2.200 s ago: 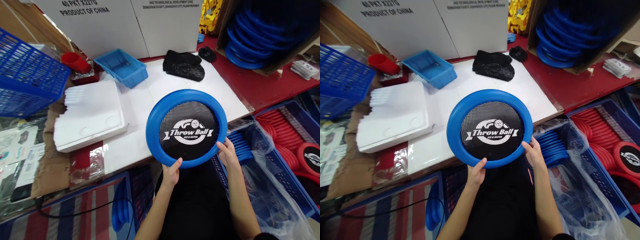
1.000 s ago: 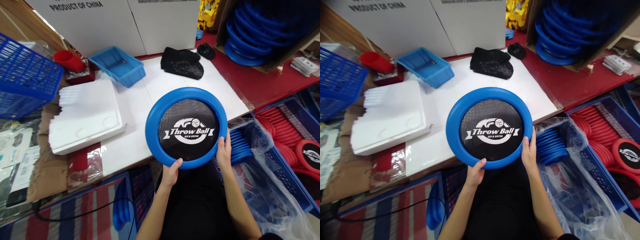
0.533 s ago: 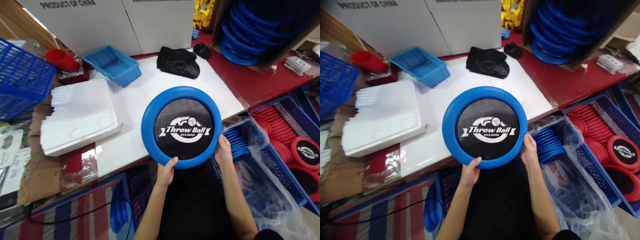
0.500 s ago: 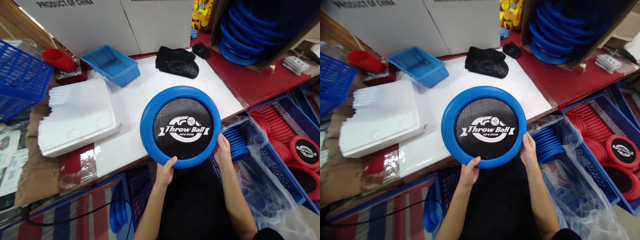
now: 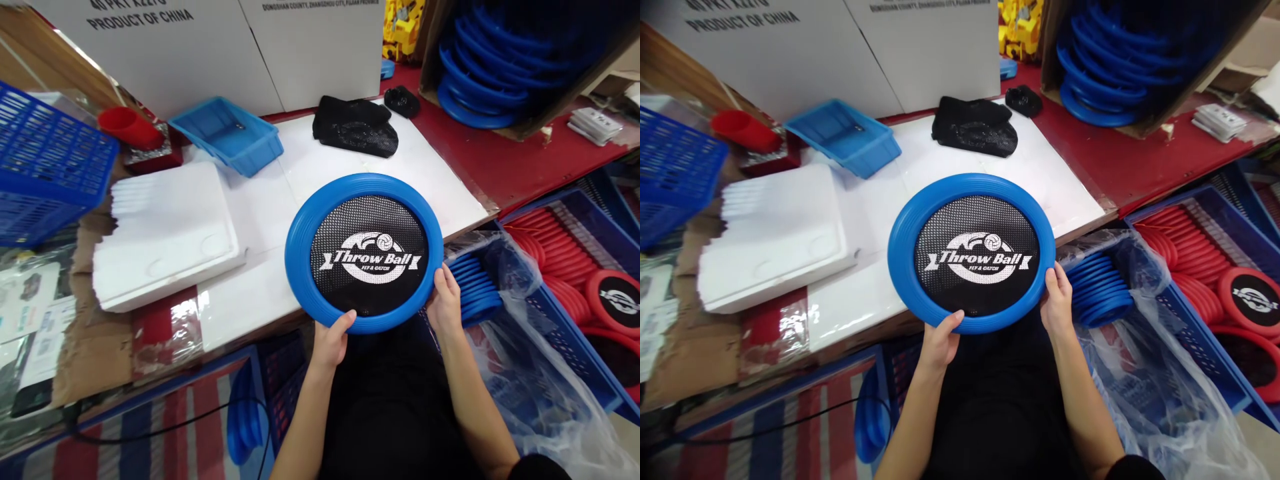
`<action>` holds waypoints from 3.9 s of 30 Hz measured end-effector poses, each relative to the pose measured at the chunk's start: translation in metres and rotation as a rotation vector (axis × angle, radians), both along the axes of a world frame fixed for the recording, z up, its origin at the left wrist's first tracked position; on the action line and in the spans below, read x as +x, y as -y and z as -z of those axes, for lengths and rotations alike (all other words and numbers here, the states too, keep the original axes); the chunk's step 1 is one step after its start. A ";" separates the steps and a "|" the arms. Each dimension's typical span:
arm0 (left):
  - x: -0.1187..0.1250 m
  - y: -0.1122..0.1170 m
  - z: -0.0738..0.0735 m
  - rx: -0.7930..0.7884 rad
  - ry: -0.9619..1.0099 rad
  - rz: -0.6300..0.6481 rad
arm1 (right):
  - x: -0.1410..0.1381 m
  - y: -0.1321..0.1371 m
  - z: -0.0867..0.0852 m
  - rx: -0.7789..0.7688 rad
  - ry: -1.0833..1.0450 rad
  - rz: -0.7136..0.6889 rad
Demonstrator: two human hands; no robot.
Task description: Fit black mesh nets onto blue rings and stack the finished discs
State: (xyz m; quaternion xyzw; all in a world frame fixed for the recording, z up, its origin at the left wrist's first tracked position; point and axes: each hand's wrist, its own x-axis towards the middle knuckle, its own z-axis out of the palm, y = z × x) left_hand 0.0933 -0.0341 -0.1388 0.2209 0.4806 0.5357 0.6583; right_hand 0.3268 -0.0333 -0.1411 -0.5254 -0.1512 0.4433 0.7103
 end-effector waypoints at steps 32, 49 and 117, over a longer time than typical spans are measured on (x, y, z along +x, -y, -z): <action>-0.126 -0.044 -0.066 0.681 -0.497 0.815 | 0.040 0.001 -0.200 0.600 1.613 -1.055; -0.124 -0.051 -0.075 0.725 -0.465 0.941 | 0.015 0.008 -0.211 0.586 1.469 -1.121; -0.031 -0.036 -0.134 1.261 -0.893 0.623 | 0.045 0.018 -0.188 0.438 1.588 -0.897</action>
